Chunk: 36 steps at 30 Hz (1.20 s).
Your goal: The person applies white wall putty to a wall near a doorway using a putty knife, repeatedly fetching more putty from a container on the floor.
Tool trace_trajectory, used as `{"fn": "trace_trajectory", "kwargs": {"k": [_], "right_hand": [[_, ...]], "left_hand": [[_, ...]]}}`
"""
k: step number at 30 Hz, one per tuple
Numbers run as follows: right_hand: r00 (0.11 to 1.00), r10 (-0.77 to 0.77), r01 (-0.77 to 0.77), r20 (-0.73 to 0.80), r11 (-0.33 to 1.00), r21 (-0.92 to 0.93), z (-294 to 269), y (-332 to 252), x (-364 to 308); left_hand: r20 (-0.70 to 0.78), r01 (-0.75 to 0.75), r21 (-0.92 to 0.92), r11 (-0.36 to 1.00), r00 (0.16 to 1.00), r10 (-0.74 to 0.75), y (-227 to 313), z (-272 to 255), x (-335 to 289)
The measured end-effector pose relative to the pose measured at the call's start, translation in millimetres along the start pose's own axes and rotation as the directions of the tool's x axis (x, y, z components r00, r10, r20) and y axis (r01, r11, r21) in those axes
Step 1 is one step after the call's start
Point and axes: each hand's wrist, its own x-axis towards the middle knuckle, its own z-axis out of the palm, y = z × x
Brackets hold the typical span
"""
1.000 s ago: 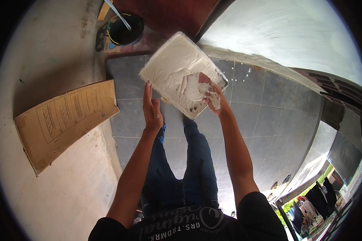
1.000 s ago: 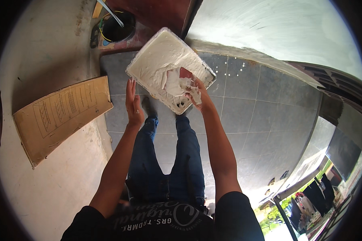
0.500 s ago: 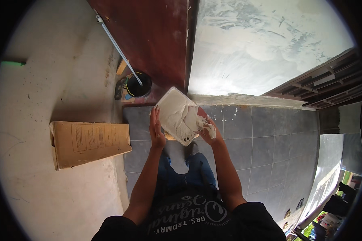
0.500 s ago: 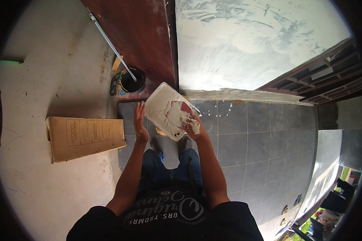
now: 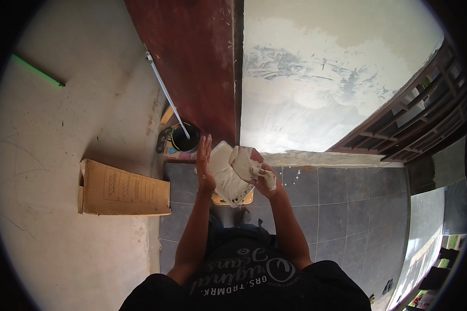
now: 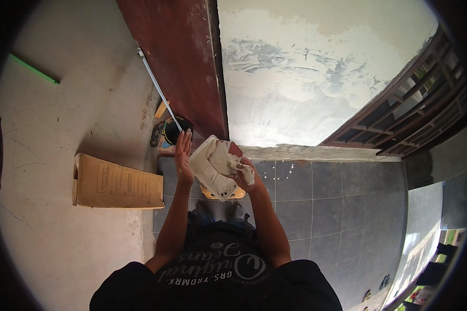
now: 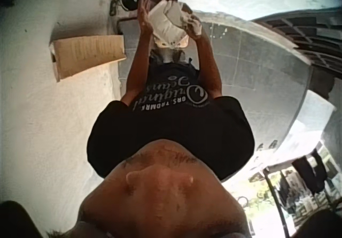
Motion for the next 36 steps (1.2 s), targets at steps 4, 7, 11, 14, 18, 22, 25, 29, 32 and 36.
{"fn": "trace_trajectory", "kwargs": {"k": [4, 7, 11, 14, 18, 22, 25, 29, 32, 36], "right_hand": [[0.998, -0.051, 0.047, -0.037, 0.996, -0.082, 25.4, -7.7, -4.2], [0.996, -0.084, 0.085, 0.022, 0.994, -0.068, 38.9, -15.1, -5.1], [0.983, -0.140, 0.167, 0.120, 0.952, -0.256, 39.9, -24.1, -0.4], [0.981, -0.187, 0.193, 0.048, 0.941, -0.277, 51.2, -27.4, -3.7], [0.949, -0.314, 0.308, 0.024, 0.910, -0.279, 83.1, -33.6, -13.1], [0.912, -0.410, 0.383, -0.016, 0.866, -0.322, 92.0, -46.4, -19.9], [0.892, -0.452, 0.426, 0.007, 0.836, -0.347, 89.0, -51.3, -25.2], [0.832, -0.553, 0.512, -0.048, 0.799, -0.316, 95.3, -63.8, -31.6], [0.807, -0.591, 0.564, -0.019, 0.779, -0.274, 96.1, -80.9, -37.8], [0.774, -0.631, 0.625, 0.060, 0.744, -0.237, 97.1, -114.5, -43.9]], "left_hand": [[0.003, -0.001, -0.042, 0.999, 1.000, 0.002, 7.7, 2.6, 6.0], [0.021, -0.001, -0.085, 0.996, 1.000, 0.003, 11.5, 6.2, 12.2], [0.076, 0.005, -0.158, 0.987, 0.997, 0.008, 16.2, 15.2, 24.8], [0.113, 0.016, -0.202, 0.979, 0.994, 0.007, 18.9, 19.2, 36.5], [0.166, 0.035, -0.256, 0.966, 0.986, 0.008, 20.9, 27.2, 49.0], [0.238, 0.055, -0.319, 0.946, 0.971, 0.024, 23.6, 46.3, 62.7], [0.271, 0.081, -0.386, 0.919, 0.962, 0.029, 19.3, 60.6, 65.3], [0.314, 0.072, -0.405, 0.912, 0.947, 0.065, 20.6, 83.3, 75.1], [0.333, 0.255, -0.746, 0.615, 0.943, 0.014, 32.2, 106.2, 80.1], [0.342, -0.007, -0.421, 0.907, 0.925, 0.166, 39.7, 135.7, 96.0]]}}
